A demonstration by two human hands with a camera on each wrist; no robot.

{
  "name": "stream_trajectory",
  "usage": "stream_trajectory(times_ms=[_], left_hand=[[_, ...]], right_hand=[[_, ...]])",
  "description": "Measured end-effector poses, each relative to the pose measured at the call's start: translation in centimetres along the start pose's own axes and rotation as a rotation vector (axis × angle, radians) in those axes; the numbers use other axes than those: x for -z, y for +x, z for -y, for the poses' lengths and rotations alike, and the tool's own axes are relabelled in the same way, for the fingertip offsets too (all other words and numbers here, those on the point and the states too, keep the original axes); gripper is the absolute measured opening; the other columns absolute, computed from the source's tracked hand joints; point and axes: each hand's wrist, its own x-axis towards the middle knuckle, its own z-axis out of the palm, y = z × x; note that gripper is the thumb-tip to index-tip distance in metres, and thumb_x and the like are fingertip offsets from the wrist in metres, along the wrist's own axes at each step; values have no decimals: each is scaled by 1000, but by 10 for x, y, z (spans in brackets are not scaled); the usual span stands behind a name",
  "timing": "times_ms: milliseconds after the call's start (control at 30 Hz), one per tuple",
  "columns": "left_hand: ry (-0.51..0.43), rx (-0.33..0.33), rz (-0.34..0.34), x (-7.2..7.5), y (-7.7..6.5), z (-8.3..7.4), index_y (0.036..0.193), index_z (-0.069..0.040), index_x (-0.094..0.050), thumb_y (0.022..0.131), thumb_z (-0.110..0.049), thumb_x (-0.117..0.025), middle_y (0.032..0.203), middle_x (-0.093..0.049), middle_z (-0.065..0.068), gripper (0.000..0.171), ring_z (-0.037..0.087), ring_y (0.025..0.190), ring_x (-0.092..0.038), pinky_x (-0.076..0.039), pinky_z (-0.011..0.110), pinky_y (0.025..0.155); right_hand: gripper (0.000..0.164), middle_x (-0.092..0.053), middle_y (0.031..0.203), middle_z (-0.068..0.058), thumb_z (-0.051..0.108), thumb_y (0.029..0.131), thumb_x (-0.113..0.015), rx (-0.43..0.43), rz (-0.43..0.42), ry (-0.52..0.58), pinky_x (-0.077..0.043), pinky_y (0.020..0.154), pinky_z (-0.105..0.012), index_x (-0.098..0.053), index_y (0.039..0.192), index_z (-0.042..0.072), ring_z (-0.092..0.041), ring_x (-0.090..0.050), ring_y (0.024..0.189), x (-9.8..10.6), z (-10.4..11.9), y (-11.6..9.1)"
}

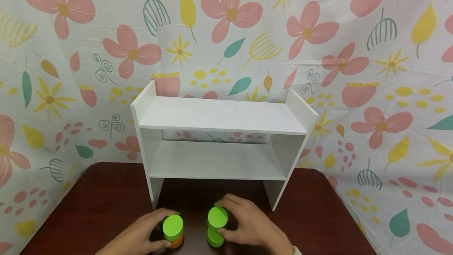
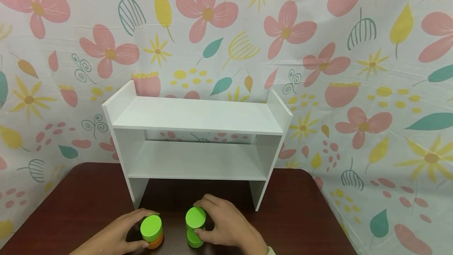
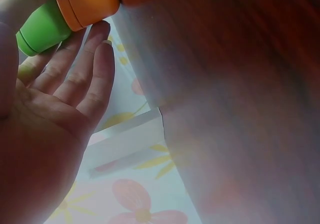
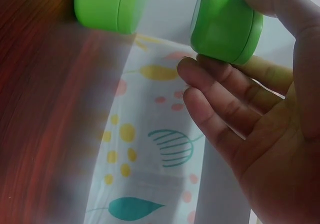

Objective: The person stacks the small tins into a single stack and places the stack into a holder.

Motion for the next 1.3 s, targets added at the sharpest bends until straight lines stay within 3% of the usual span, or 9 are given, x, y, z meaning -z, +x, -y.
stream_trajectory(times_ms=[300, 767, 1300], left_hand=[[3, -18, -12, 0, 0, 0, 148, -24, -55, 93, -49, -81, 134, -62, -15, 66, 8, 121, -60, -56, 30, 97], [29, -33, -29, -1, 0, -1, 147, -22, -56, 92, -47, -82, 134, -62, -15, 65, 8, 120, -61, -56, 31, 96], [36, -120, -74, -4, 0, -1, 147, -21, -56, 94, -39, -83, 135, -62, -14, 63, 8, 121, -62, -56, 30, 95]], right_hand=[[49, -62, 122, 15, 37, 91, -83, 2, -2, 30, -55, 89, -23, -65, 134, 20, 1, -61, 105, -2, 5, 6], [49, -62, 119, 14, 39, 91, -83, 27, 5, 29, -51, 86, -16, -66, 133, 20, 1, -58, 100, -8, 14, 18], [50, -63, 121, 12, 42, 92, -83, 84, -27, -3, -49, 84, -12, -65, 133, 19, 2, -59, 98, -12, 24, 32]])
